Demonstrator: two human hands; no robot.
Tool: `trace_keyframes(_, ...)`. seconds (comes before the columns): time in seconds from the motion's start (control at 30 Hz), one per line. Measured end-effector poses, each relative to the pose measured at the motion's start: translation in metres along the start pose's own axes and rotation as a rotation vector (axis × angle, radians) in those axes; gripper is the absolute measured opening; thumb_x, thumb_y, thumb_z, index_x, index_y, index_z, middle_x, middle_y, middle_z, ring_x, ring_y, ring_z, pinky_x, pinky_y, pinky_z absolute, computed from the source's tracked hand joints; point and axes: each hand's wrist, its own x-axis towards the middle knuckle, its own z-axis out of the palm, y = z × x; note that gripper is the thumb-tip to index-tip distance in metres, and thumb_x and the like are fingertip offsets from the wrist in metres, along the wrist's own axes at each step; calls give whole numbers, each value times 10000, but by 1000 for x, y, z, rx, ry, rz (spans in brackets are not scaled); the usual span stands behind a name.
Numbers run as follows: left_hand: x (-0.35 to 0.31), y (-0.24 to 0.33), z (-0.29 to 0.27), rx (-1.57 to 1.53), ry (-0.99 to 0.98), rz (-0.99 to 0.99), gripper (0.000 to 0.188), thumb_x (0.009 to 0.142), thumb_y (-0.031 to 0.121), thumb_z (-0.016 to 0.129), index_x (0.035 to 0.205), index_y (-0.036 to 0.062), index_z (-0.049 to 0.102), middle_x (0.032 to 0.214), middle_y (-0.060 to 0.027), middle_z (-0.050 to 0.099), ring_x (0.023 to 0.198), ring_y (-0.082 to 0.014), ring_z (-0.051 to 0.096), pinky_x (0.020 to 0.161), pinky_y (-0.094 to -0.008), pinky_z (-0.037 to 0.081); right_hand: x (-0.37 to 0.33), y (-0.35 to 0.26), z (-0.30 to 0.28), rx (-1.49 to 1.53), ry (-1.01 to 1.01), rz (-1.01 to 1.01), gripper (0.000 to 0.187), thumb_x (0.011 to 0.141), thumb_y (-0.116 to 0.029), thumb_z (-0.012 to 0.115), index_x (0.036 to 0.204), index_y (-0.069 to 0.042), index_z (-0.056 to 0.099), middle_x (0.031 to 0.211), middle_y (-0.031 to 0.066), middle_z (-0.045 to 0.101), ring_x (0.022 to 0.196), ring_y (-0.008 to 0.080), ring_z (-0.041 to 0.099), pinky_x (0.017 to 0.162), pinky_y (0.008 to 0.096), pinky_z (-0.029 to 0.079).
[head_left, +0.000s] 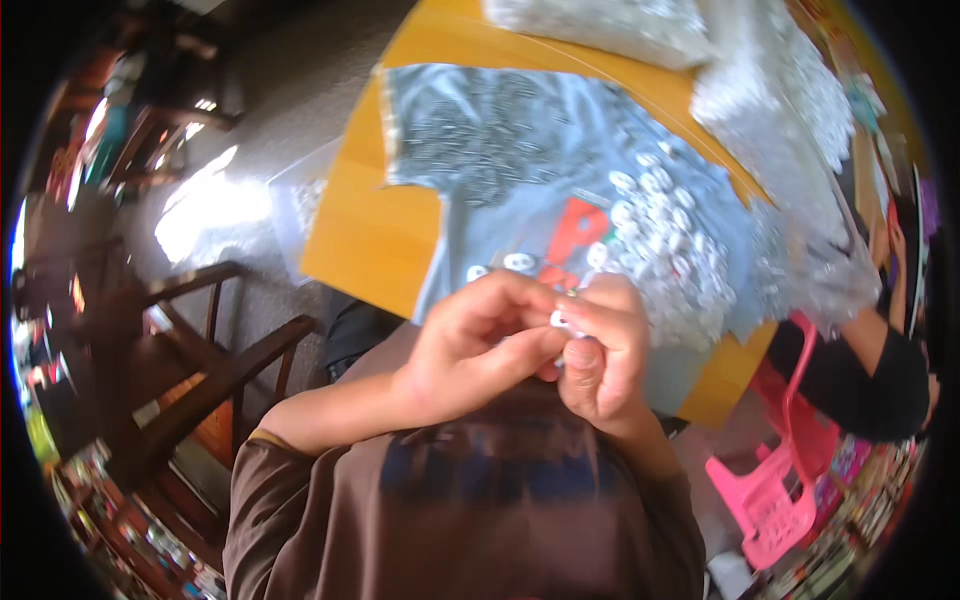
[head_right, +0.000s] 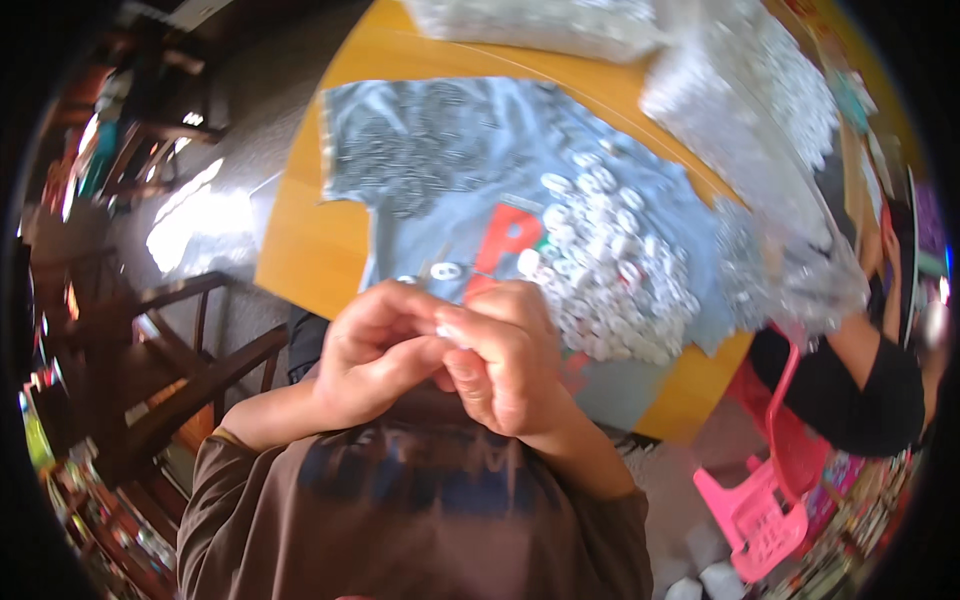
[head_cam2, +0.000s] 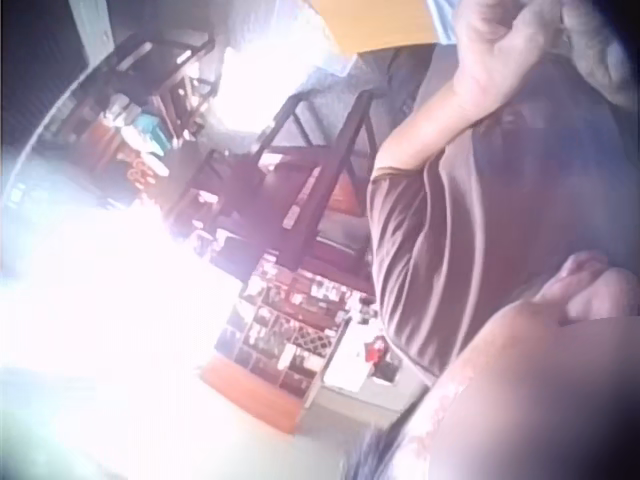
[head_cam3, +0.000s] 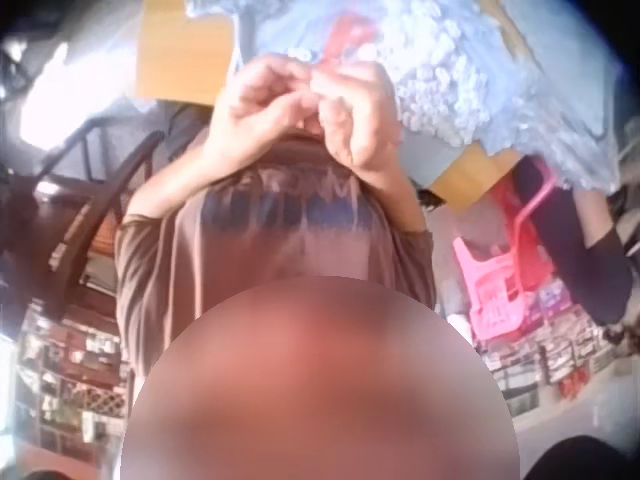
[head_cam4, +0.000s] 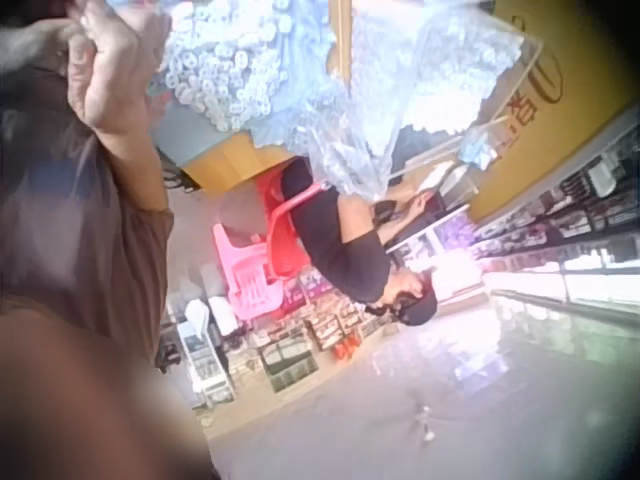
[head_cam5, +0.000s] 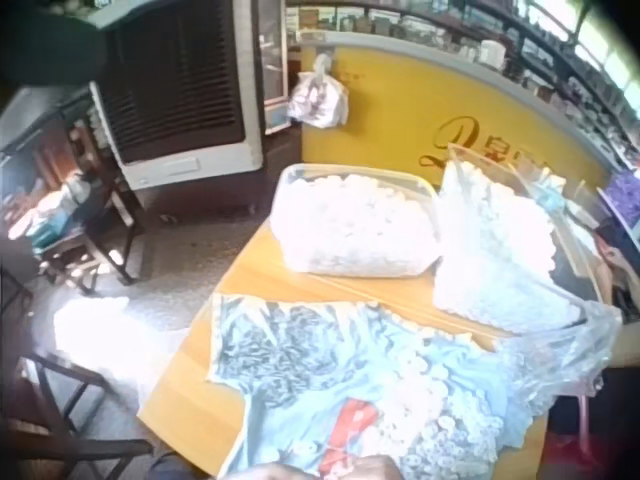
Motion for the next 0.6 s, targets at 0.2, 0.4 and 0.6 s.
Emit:
trace_keyframes(0.2,-18,12,-44,39,285,98,157,853,12,557,1007,6,526,863,-55,611,727,-89,580,609,-212,479,0,-5,1,-170,-137,72,420,835,-189,592,1151,63,475,942,158,565,821,297,529,732,397,426)
trace_keyframes(0.4,-48,22,-169,648,893,447,247,853,1,512,1099,1,522,802,-44,583,623,-82,495,567,-201,419,4,2,-11,-384,-88,173,234,790,-33,605,1018,15,583,906,137,561,806,278,539,710,357,439)
trace_keyframes(0.6,-55,30,-181,890,1093,519,487,849,13,546,1299,5,362,1122,-109,525,791,-103,510,691,-226,446,-1,8,-27,-398,9,187,181,765,11,621,946,3,611,853,111,577,752,247,548,670,321,439)
